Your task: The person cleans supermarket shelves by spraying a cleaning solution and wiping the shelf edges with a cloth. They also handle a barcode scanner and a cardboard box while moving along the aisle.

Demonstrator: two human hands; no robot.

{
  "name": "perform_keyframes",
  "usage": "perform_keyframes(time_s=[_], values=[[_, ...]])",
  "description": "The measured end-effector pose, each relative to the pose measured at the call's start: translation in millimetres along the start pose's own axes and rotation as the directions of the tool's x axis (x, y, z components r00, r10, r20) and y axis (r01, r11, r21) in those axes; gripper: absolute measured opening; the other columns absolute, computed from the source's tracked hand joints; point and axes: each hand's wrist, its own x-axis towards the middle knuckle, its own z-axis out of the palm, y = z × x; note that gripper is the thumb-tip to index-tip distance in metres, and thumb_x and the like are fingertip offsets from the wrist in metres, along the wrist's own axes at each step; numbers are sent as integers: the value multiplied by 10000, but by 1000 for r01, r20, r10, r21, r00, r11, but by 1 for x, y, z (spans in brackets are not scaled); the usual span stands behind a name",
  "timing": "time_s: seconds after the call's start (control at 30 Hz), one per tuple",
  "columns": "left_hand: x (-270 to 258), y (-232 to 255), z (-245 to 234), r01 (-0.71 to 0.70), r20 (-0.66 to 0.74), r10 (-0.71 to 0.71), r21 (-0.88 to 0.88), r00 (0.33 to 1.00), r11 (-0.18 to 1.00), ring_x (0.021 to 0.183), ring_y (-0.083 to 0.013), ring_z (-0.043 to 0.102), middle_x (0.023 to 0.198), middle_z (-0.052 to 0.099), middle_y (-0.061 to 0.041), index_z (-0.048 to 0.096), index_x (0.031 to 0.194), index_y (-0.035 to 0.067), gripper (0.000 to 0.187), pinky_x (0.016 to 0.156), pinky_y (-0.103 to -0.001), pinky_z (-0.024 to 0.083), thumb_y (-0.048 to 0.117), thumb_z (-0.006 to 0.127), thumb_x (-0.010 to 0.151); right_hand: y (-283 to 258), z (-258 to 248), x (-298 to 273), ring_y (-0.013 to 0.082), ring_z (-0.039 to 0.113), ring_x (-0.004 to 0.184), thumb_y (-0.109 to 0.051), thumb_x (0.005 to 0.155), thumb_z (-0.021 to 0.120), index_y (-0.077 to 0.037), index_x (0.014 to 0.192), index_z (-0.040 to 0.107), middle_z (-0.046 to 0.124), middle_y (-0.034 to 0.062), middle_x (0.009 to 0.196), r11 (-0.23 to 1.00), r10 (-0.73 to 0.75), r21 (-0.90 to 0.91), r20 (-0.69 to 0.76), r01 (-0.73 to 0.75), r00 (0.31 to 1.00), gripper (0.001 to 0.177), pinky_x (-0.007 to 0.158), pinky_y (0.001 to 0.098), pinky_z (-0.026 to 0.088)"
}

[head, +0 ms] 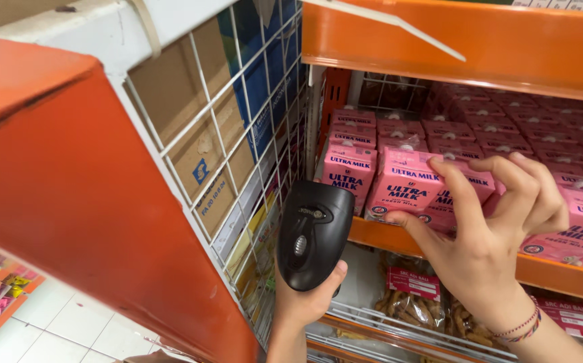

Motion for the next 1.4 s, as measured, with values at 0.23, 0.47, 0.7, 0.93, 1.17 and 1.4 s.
perform_keyframes(time_s=[0.23, 0.47, 0.7, 0.93, 1.17, 1.4], values=[[4, 6, -1, 19, 31, -18, -30, 999, 999, 839, -115, 649, 957, 681, -27, 633, 1183, 17, 422, 768, -298, 555, 37, 789, 791, 2, 7, -4, 418, 292, 1325, -471, 752, 948, -120, 1281, 716, 366, 164, 1288, 1000, 8, -26, 1, -8, 1000, 676, 1105, 564, 203], [5, 4, -3, -10, 45, 11, -11, 999, 1000, 841, -107, 660, 953, 693, -23, 652, 1152, 24, 388, 772, -294, 560, 49, 797, 793, 1, 9, -6, 421, 277, 1300, -478, 747, 952, -114, 1260, 715, 351, 170, 1283, 999, 4, -49, 19, -3, 1000, 673, 1069, 585, 195], [9, 13, 0, -16, 30, 15, 33, 999, 999, 910, -138, 683, 1033, 710, -50, 639, 1192, 20, 457, 822, -313, 569, 91, 810, 775, 0, 13, -14, 423, 278, 1279, -452, 765, 941, -86, 1251, 682, 344, 190, 1269, 1000, 21, -10, 47, -20, 999, 662, 1043, 605, 193], [5, 44, 9, -189, 12, 189, 103, 982, 977, 1164, -208, 660, 1323, 643, -137, 406, 1523, -1, 830, 1016, -348, 529, 57, 745, 768, 2, 14, -29, 410, 286, 1362, -488, 865, 860, -226, 1318, 696, 374, 164, 1316, 990, -36, -134, 43, 42, 998, 548, 1101, 609, 187], [-43, 78, 21, -44, -9, 45, 112, 999, 993, 1203, -226, 674, 1315, 634, -160, 361, 1516, -30, 885, 1061, -331, 532, 62, 784, 744, -9, 7, -55, 430, 299, 1352, -401, 868, 855, -135, 1342, 702, 404, 196, 1336, 998, -55, 35, -2, 55, 998, 564, 1121, 613, 211], [-136, 87, -15, 544, 153, -526, -332, 837, 770, 1291, -185, 597, 1380, 621, -119, 449, 1450, -65, 778, 1134, -302, 440, 279, 782, 837, -62, 1, -121, 397, 418, 1292, -313, 746, 841, -153, 1237, 676, 484, 145, 1300, 878, -40, 478, 72, 0, 997, 542, 1124, 533, 318]])
